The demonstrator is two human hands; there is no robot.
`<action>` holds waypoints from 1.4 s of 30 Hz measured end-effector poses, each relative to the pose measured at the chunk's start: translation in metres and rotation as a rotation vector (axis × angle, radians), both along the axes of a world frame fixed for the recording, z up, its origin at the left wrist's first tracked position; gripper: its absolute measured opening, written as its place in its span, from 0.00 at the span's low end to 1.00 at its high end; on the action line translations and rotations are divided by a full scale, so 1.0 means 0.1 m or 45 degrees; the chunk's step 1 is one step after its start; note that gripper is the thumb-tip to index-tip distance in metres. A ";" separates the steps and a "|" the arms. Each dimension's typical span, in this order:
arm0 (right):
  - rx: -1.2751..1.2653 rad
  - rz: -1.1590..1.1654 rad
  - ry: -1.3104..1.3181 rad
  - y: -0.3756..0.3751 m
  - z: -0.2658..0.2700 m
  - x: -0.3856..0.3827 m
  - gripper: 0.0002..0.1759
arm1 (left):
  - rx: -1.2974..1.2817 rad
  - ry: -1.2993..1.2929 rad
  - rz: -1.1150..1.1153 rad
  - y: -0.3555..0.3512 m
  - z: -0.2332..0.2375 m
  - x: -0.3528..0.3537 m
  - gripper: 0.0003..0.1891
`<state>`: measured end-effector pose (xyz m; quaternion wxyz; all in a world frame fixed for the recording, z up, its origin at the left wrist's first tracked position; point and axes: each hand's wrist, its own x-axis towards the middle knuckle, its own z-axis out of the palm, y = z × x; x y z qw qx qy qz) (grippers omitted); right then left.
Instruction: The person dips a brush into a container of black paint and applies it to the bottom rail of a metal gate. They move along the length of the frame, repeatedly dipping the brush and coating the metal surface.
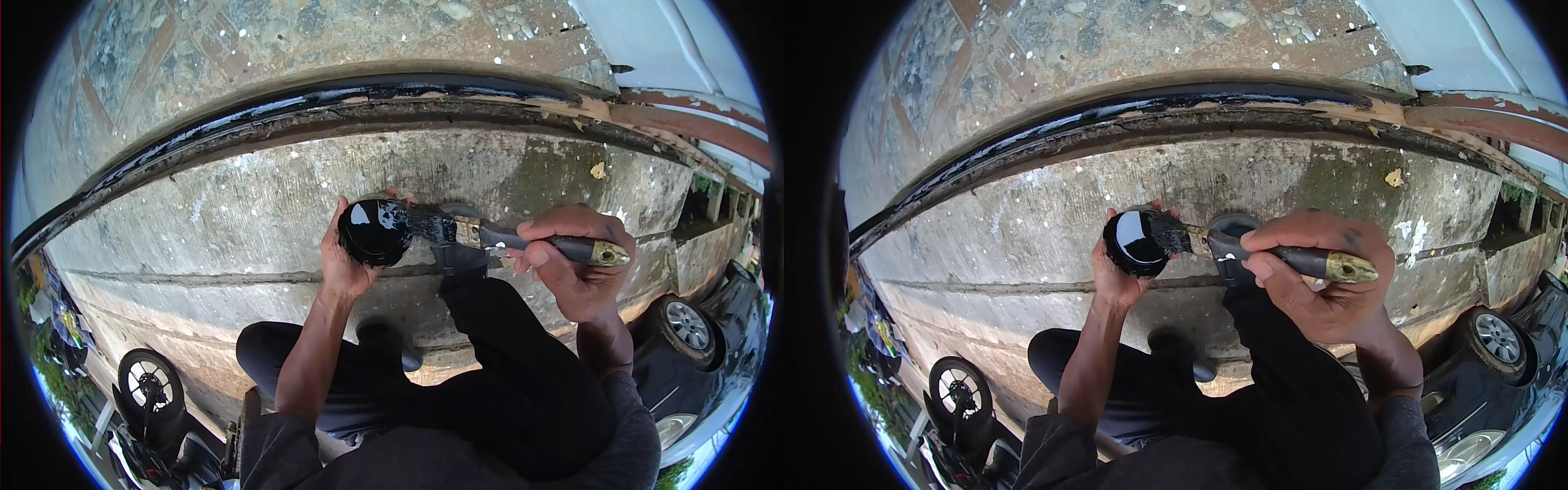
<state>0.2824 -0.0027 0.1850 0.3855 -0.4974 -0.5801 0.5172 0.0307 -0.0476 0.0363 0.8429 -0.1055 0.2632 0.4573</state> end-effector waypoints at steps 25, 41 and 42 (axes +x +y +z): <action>-0.263 -0.647 0.458 -0.75 -0.72 0.54 0.13 | 0.015 0.088 -0.169 0.60 -0.08 1.05 0.30; -0.296 -0.980 0.824 -0.50 -0.97 1.31 0.15 | 0.086 0.032 -0.254 0.91 -0.22 1.72 0.30; -0.287 -0.984 0.850 -0.44 -0.93 1.39 0.15 | 0.082 -0.085 -0.274 0.90 -0.27 1.74 0.31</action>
